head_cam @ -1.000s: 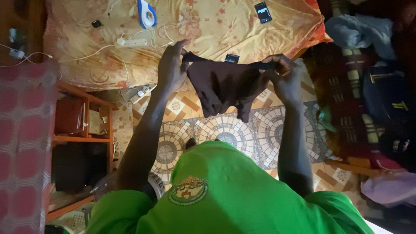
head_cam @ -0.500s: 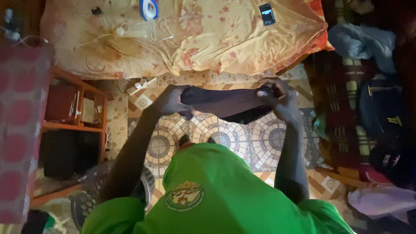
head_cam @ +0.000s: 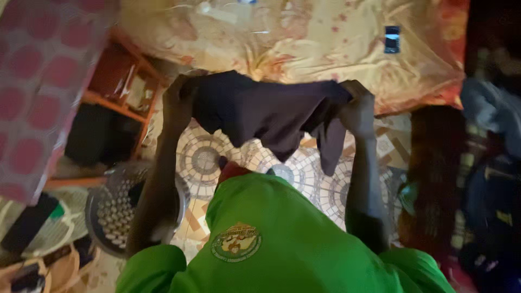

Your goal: The person irons a patterned shirt on a bed, folds it by hand, and places it into a suitcase. They then take a dark garment from a basket, fold it on a table, and place it beside the shirt.

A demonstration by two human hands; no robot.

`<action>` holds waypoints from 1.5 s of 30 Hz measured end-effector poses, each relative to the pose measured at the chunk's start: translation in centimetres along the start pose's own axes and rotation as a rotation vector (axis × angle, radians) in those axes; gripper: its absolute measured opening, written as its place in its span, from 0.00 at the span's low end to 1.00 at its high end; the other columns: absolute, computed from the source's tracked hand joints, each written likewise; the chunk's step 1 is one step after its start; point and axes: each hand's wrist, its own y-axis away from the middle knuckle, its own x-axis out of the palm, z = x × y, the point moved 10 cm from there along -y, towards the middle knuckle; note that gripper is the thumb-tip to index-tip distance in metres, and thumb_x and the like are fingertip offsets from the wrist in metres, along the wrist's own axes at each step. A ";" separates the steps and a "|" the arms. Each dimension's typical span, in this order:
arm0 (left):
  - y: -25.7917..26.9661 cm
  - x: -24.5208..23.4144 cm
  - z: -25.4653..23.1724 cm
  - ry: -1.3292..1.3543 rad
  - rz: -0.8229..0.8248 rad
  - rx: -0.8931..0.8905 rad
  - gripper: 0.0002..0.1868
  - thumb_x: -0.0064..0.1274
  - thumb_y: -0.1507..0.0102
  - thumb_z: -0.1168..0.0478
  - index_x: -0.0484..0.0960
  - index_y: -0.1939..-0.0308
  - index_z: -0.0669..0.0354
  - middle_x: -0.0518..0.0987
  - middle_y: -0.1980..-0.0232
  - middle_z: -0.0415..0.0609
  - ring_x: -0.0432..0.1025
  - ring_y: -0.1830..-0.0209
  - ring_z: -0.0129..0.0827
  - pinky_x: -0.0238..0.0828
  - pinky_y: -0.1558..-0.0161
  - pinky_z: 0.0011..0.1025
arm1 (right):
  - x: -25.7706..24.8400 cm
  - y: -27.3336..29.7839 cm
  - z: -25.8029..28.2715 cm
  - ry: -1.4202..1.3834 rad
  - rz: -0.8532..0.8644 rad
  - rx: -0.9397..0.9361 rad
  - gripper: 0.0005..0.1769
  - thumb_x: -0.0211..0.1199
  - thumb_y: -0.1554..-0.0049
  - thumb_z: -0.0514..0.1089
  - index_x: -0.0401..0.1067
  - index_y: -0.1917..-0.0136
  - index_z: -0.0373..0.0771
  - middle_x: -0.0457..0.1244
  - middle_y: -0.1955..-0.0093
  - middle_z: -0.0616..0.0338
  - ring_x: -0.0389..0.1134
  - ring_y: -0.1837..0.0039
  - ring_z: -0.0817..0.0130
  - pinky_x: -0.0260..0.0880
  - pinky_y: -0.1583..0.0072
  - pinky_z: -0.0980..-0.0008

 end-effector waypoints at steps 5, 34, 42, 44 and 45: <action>1.8 -8.3 4.3 -0.169 0.025 -0.208 0.10 0.59 0.36 0.67 0.84 0.51 0.59 0.83 0.58 0.50 0.76 0.59 0.31 0.74 0.55 0.32 | 6.8 -4.4 0.4 -0.187 0.042 0.146 0.06 0.67 0.41 0.34 0.75 0.49 0.32 0.68 0.56 0.50 0.68 0.54 0.53 0.70 0.50 0.66; 7.9 -41.5 14.4 -0.200 -1.147 -0.468 0.15 0.47 0.24 0.53 0.76 0.52 0.63 0.71 0.58 0.44 0.65 0.56 0.28 0.66 0.49 0.29 | 70.5 -40.1 41.4 -0.141 0.328 -0.760 0.21 0.66 0.39 0.50 0.61 0.41 0.42 0.62 0.43 0.49 0.67 0.43 0.48 0.66 0.46 0.52; 26.7 -43.2 27.5 0.016 -1.723 -0.708 0.22 0.47 0.27 0.47 0.73 0.41 0.64 0.78 0.45 0.52 0.71 0.44 0.43 0.66 0.41 0.40 | 89.2 -19.1 59.8 -0.667 0.980 -0.976 0.35 0.69 0.38 0.53 0.54 0.28 0.41 0.60 0.31 0.44 0.66 0.33 0.46 0.67 0.36 0.52; 32.4 -43.5 34.0 -0.201 -1.561 -1.098 0.26 0.44 0.27 0.44 0.76 0.45 0.67 0.78 0.48 0.60 0.71 0.46 0.52 0.66 0.44 0.46 | 93.3 -10.0 67.4 -0.681 1.105 -0.983 0.39 0.70 0.38 0.54 0.52 0.25 0.41 0.59 0.29 0.43 0.66 0.31 0.46 0.67 0.34 0.52; 35.1 -44.2 37.7 -0.289 -1.449 -1.268 0.28 0.42 0.27 0.43 0.77 0.47 0.68 0.79 0.50 0.64 0.72 0.47 0.57 0.66 0.45 0.49 | 95.1 -6.1 71.1 -0.699 1.135 -0.994 0.40 0.70 0.38 0.55 0.52 0.24 0.40 0.59 0.27 0.43 0.66 0.30 0.45 0.68 0.33 0.52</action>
